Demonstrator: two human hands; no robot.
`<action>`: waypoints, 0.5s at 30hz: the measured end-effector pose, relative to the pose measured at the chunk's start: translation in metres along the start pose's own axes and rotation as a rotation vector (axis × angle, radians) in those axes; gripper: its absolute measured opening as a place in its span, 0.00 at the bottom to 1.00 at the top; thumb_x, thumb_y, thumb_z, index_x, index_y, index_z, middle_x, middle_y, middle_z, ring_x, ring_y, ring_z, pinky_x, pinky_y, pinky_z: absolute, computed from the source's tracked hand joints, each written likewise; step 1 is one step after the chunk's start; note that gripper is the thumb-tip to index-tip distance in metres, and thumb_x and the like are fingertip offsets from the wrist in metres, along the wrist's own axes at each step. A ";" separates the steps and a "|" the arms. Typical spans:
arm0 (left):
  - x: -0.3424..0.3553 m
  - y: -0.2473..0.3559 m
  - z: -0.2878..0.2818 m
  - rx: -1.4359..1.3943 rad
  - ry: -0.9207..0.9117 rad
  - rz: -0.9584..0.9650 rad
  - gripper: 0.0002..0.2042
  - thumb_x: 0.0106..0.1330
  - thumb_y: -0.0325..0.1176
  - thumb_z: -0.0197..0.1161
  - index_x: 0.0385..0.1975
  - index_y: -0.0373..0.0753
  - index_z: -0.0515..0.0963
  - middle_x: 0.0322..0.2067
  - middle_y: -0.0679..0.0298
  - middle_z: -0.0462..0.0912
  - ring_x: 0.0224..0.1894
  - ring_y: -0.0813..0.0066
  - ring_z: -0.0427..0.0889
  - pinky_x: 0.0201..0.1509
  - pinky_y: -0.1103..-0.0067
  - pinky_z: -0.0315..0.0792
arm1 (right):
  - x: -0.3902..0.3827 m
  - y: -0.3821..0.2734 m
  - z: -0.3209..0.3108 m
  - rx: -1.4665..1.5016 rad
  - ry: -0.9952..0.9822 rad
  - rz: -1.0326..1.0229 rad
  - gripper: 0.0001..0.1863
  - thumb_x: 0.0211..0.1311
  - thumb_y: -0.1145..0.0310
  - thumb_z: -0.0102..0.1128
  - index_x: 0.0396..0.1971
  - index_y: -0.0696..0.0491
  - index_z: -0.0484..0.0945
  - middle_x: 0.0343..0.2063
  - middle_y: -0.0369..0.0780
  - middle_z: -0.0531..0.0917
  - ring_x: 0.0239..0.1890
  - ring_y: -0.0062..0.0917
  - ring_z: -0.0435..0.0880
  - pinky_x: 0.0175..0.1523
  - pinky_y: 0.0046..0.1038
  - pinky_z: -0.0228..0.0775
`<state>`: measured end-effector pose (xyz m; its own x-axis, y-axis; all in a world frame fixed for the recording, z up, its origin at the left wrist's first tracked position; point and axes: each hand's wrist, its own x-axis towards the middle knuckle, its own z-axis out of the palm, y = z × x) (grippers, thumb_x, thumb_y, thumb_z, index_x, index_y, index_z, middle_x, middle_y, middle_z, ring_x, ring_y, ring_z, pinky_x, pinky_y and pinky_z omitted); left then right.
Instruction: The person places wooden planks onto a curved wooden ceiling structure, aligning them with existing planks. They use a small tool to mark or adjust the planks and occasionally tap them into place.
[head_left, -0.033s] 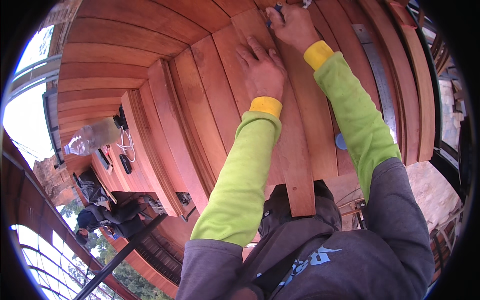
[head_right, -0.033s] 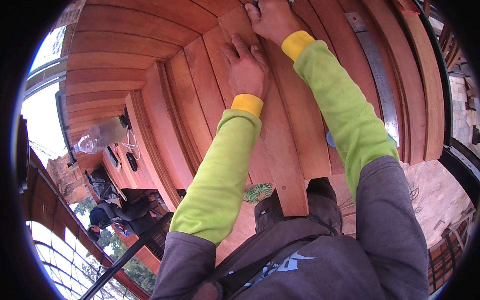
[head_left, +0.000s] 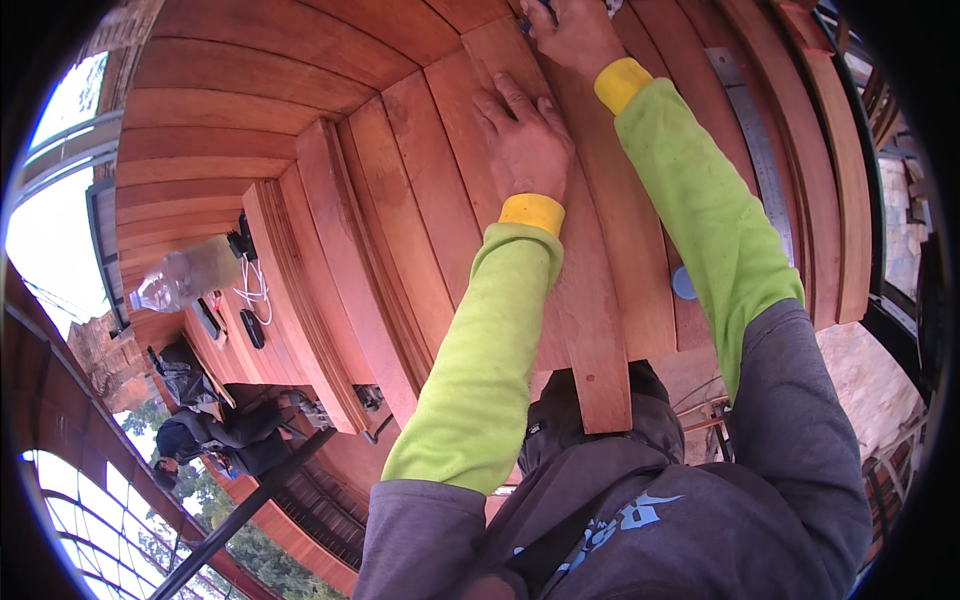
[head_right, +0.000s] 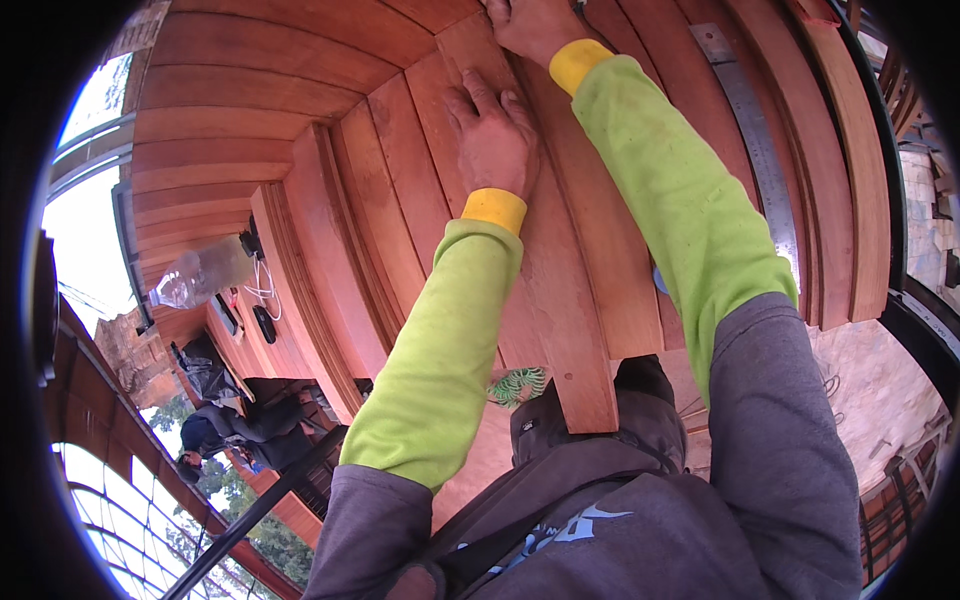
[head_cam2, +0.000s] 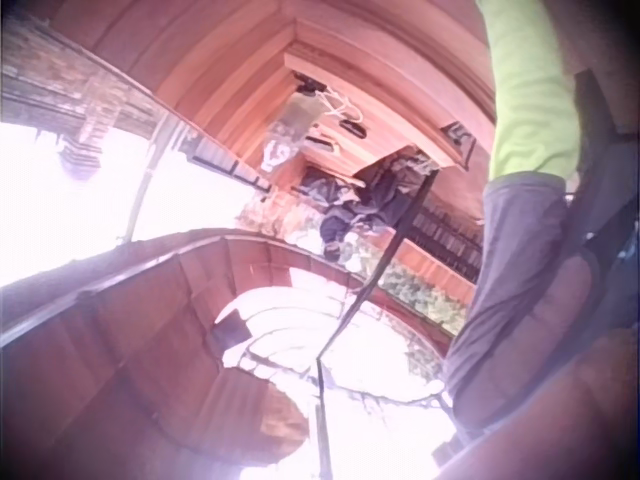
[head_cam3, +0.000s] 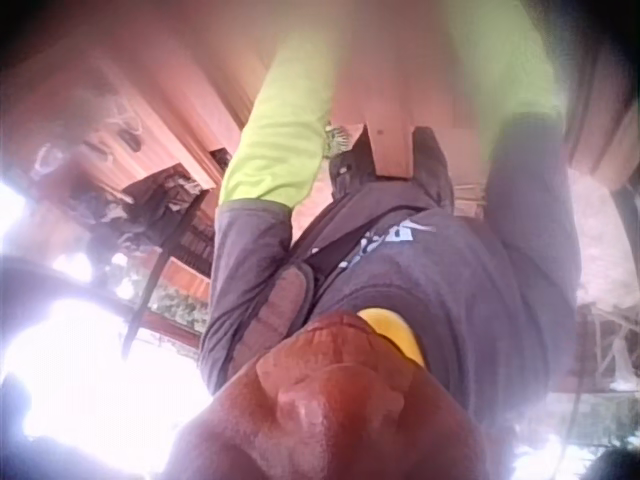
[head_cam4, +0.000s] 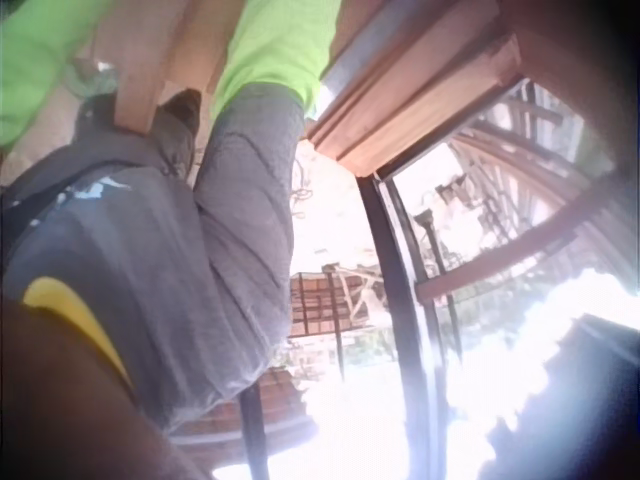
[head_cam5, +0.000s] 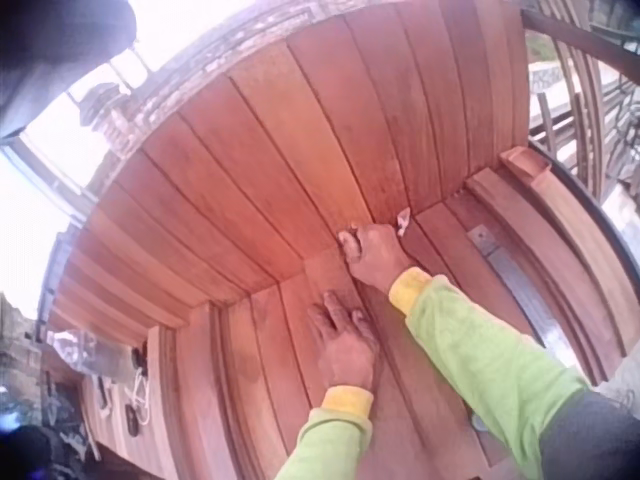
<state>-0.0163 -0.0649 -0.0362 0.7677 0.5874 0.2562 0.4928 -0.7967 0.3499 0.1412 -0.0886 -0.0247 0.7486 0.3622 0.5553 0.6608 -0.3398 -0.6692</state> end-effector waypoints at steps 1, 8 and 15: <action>0.000 0.000 -0.002 -0.038 -0.016 -0.008 0.26 0.69 0.40 0.44 0.63 0.32 0.54 0.59 0.37 0.57 0.60 0.39 0.61 0.57 0.60 0.68 | 0.013 0.007 0.014 0.023 0.022 0.030 0.15 0.59 0.64 0.53 0.25 0.62 0.78 0.24 0.57 0.79 0.30 0.53 0.79 0.35 0.45 0.72; -0.001 0.004 -0.007 -0.083 -0.038 -0.037 0.26 0.69 0.40 0.44 0.62 0.31 0.56 0.57 0.38 0.59 0.59 0.39 0.62 0.55 0.59 0.69 | -0.004 -0.004 -0.001 -0.013 -0.059 0.017 0.13 0.58 0.67 0.54 0.23 0.63 0.77 0.23 0.58 0.78 0.30 0.53 0.79 0.34 0.46 0.71; 0.001 0.010 -0.018 -0.143 -0.122 -0.100 0.28 0.68 0.40 0.44 0.64 0.31 0.54 0.61 0.32 0.55 0.60 0.34 0.61 0.60 0.62 0.67 | -0.173 -0.101 -0.142 0.221 -0.328 0.378 0.10 0.59 0.73 0.57 0.19 0.58 0.71 0.12 0.46 0.71 0.16 0.40 0.74 0.21 0.32 0.64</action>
<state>-0.0180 -0.0691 -0.0161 0.7662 0.6339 0.1055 0.5127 -0.7020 0.4943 -0.0471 -0.2398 0.0170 0.8524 0.5138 0.0967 0.2954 -0.3207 -0.8999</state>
